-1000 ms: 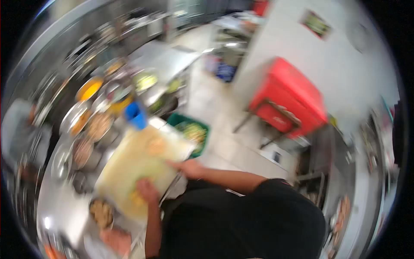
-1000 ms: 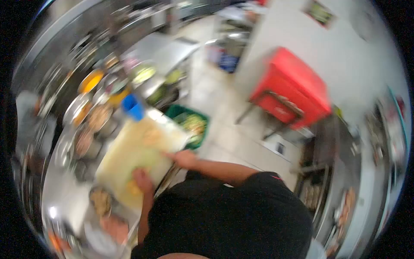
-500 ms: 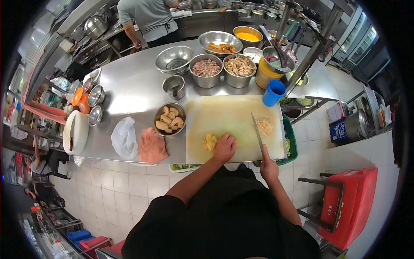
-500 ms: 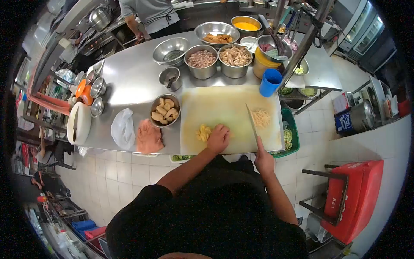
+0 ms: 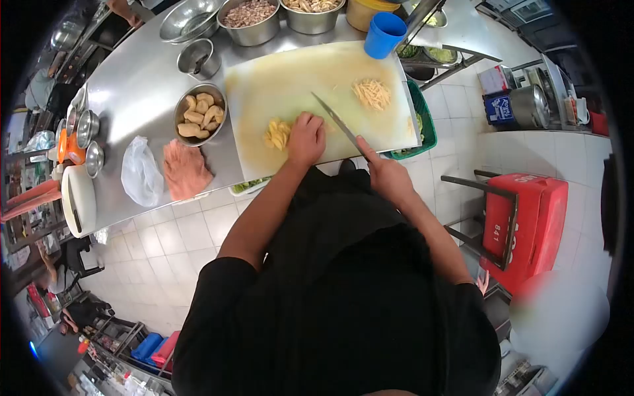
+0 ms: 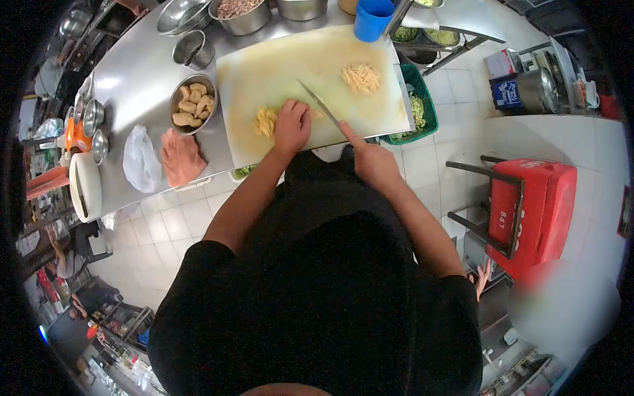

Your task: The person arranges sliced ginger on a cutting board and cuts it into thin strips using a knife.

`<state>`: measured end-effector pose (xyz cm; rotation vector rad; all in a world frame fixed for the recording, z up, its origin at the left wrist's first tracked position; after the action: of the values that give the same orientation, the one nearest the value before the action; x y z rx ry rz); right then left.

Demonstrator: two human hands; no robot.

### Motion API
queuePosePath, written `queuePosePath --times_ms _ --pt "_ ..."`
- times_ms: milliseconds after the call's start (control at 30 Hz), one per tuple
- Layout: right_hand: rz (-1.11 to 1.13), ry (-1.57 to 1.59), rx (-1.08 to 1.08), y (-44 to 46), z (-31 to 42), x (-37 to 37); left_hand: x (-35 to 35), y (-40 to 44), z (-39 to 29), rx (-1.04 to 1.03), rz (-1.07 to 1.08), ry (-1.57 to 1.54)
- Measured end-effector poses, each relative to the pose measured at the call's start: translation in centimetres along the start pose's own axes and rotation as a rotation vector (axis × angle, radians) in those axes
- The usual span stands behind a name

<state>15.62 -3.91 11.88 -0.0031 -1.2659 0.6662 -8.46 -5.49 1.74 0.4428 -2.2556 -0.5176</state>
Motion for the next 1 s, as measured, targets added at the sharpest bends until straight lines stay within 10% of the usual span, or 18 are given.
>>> queuePosePath --times_ms 1000 --pt "0.230 -0.098 -0.011 3.1 -0.9 -1.2 -0.2 0.4 0.2 0.032 0.020 -0.004"
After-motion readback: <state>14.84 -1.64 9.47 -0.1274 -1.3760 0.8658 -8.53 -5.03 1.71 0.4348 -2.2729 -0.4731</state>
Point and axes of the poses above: each hand's wrist, its own y-axis towards the middle knuckle, its own x-axis out of the back of the hand, z = x × y, the point moved 2 cm from there along y, towards the middle knuckle, and after that the axes turned 9 degrees about -x, right-handed, at the moved point
